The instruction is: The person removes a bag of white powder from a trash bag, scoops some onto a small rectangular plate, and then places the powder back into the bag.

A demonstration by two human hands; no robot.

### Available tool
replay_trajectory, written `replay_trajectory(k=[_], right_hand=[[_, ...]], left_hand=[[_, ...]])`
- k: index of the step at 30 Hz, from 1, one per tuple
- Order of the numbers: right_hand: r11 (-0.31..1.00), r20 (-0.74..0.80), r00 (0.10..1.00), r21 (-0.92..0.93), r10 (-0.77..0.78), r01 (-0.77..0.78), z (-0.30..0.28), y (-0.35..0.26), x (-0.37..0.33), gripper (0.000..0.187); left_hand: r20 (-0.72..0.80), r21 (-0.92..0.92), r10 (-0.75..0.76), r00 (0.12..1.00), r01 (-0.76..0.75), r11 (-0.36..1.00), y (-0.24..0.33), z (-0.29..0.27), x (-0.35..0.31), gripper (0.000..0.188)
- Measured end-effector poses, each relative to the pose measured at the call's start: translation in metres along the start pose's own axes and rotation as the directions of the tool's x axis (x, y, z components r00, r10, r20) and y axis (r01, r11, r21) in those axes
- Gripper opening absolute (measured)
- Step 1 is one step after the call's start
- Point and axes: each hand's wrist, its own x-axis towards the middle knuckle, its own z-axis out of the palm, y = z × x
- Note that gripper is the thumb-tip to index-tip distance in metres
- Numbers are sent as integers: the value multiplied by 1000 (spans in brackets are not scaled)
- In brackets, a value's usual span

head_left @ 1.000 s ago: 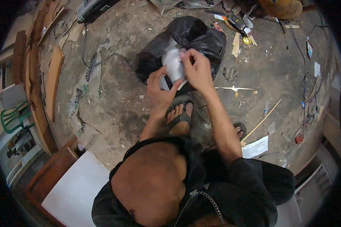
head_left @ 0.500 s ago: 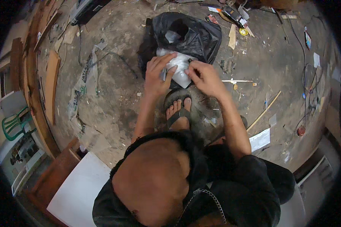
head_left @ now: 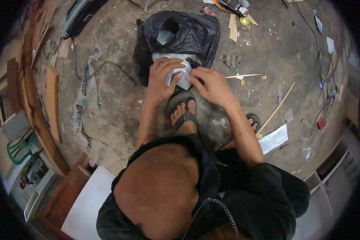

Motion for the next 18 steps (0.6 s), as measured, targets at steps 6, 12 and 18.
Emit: replay_trajectory(k=[6, 12, 18], right_hand=[[995, 313, 944, -52, 101, -89, -20, 6, -2, 18], [994, 251, 964, -81, 87, -68, -24, 3, -8, 19], [981, 227, 969, -187, 93, -50, -20, -13, -5, 22]], left_hand=[[49, 54, 44, 998, -46, 997, 1, 0, 2, 25], [-22, 100, -15, 1000, 17, 995, 8, 6, 4, 25], [24, 67, 43, 999, -44, 997, 8, 0, -2, 27]])
